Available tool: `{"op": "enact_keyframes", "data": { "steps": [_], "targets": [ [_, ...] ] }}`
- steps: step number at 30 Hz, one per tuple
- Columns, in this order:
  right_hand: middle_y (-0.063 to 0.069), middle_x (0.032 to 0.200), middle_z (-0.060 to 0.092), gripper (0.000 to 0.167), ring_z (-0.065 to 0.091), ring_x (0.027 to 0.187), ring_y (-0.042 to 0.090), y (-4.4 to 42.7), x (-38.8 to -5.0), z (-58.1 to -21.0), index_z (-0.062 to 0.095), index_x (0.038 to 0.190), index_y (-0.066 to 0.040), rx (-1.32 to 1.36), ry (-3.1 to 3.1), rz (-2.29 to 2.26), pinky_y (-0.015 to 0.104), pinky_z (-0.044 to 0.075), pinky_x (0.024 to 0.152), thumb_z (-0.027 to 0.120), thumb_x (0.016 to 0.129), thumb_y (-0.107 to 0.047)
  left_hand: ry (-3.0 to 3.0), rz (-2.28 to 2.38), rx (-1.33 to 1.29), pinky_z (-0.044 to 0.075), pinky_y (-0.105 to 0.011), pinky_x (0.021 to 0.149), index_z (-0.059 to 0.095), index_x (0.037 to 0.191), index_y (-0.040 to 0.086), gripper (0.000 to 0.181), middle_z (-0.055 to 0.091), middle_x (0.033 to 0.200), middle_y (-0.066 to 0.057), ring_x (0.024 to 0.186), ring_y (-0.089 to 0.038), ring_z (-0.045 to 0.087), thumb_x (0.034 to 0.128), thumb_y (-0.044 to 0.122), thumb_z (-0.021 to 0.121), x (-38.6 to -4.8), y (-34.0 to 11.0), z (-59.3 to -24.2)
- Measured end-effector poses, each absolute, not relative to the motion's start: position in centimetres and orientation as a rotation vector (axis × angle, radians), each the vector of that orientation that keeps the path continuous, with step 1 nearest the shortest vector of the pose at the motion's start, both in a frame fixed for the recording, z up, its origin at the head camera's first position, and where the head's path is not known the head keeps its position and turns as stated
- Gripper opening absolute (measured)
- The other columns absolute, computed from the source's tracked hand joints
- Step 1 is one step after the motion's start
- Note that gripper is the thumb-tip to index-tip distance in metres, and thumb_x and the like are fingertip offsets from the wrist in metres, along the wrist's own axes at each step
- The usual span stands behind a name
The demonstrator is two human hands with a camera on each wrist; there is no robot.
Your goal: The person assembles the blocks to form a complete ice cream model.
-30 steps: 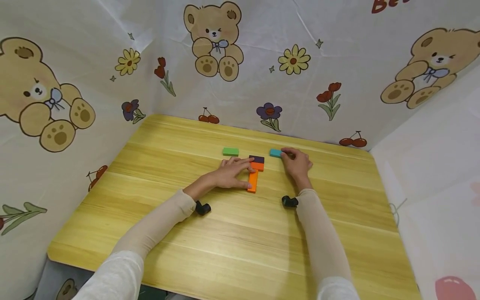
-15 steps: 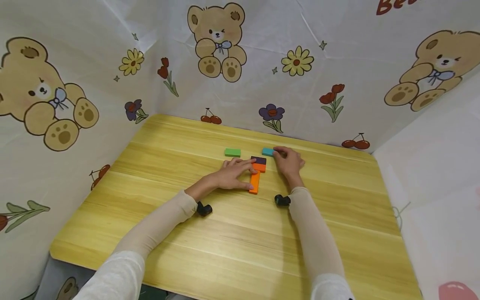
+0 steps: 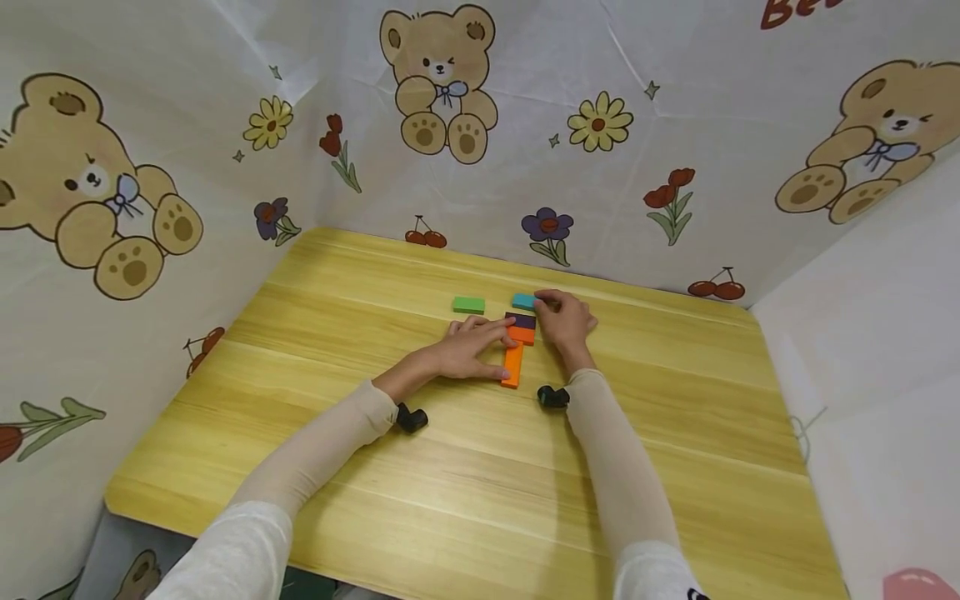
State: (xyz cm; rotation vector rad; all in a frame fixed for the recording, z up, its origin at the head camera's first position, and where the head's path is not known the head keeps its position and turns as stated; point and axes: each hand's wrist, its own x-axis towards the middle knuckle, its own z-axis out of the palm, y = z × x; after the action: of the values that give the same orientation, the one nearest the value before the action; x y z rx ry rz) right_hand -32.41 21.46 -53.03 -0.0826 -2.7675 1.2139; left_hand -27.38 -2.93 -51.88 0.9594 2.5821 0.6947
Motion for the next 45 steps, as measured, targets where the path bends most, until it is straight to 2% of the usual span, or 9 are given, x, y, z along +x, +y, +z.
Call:
{"op": "enact_keyframes", "data": {
  "steps": [17, 28, 35, 40, 45],
  "targets": [
    [0.014, 0.138, 0.074, 0.033, 0.05, 0.14, 0.042, 21.6, -32.4, -53.5, 0.076, 0.136, -0.021, -0.088, -2.728, 1.236, 0.068, 0.013, 0.118, 0.066, 0.108, -0.037, 2.583, 0.699, 0.963, 0.024, -0.05, 0.109, 0.057, 0.144, 0.041, 0.054, 0.013, 0.183, 0.012, 0.158, -0.027, 0.024, 0.0979, 0.069, 0.066, -27.4, -2.3, -51.4],
    [0.014, 0.137, 0.075, 0.032, 0.058, 0.134, 0.04, 21.1, -31.4, -53.2, 0.076, 0.134, -0.018, -0.041, -2.729, 1.305, 0.064, 0.013, 0.12, 0.067, 0.108, -0.034, 2.577, 0.727, 0.936, 0.024, -0.05, 0.11, 0.057, 0.145, 0.041, 0.056, 0.013, 0.183, 0.013, 0.156, -0.027, 0.025, 0.0975, 0.069, 0.067, -27.4, -2.9, -51.6],
    [0.014, 0.14, 0.073, 0.031, 0.054, 0.138, 0.041, 21.1, -31.2, -53.1, 0.076, 0.133, -0.017, -0.023, -2.739, 1.308, 0.065, 0.013, 0.12, 0.066, 0.109, -0.034, 2.589, 0.735, 0.945, 0.024, -0.052, 0.111, 0.056, 0.147, 0.041, 0.059, 0.013, 0.183, 0.013, 0.156, -0.028, 0.025, 0.0971, 0.071, 0.066, -27.5, -2.9, -51.8],
    [0.015, 0.153, 0.064, 0.039, 0.046, 0.145, 0.045, 21.8, -30.8, -53.2, 0.068, 0.145, -0.019, 0.116, -2.807, 1.295, 0.069, 0.01, 0.12, 0.065, 0.109, -0.034, 2.575, 0.746, 0.949, 0.024, -0.052, 0.112, 0.056, 0.146, 0.04, 0.058, 0.013, 0.183, 0.013, 0.158, -0.029, 0.023, 0.0975, 0.069, 0.067, -27.4, -3.0, -51.9],
    [0.015, 0.175, 0.036, 0.064, 0.026, 0.158, 0.05, 23.1, -29.5, -52.9, 0.047, 0.164, -0.021, 0.401, -2.907, 1.335, 0.076, 0.007, 0.124, 0.069, 0.106, -0.034, 2.554, 0.759, 0.935, 0.022, -0.052, 0.114, 0.057, 0.142, 0.039, 0.052, 0.011, 0.183, 0.013, 0.161, -0.03, 0.02, 0.0984, 0.065, 0.069, -27.3, -3.1, -52.0]
  ]
}}
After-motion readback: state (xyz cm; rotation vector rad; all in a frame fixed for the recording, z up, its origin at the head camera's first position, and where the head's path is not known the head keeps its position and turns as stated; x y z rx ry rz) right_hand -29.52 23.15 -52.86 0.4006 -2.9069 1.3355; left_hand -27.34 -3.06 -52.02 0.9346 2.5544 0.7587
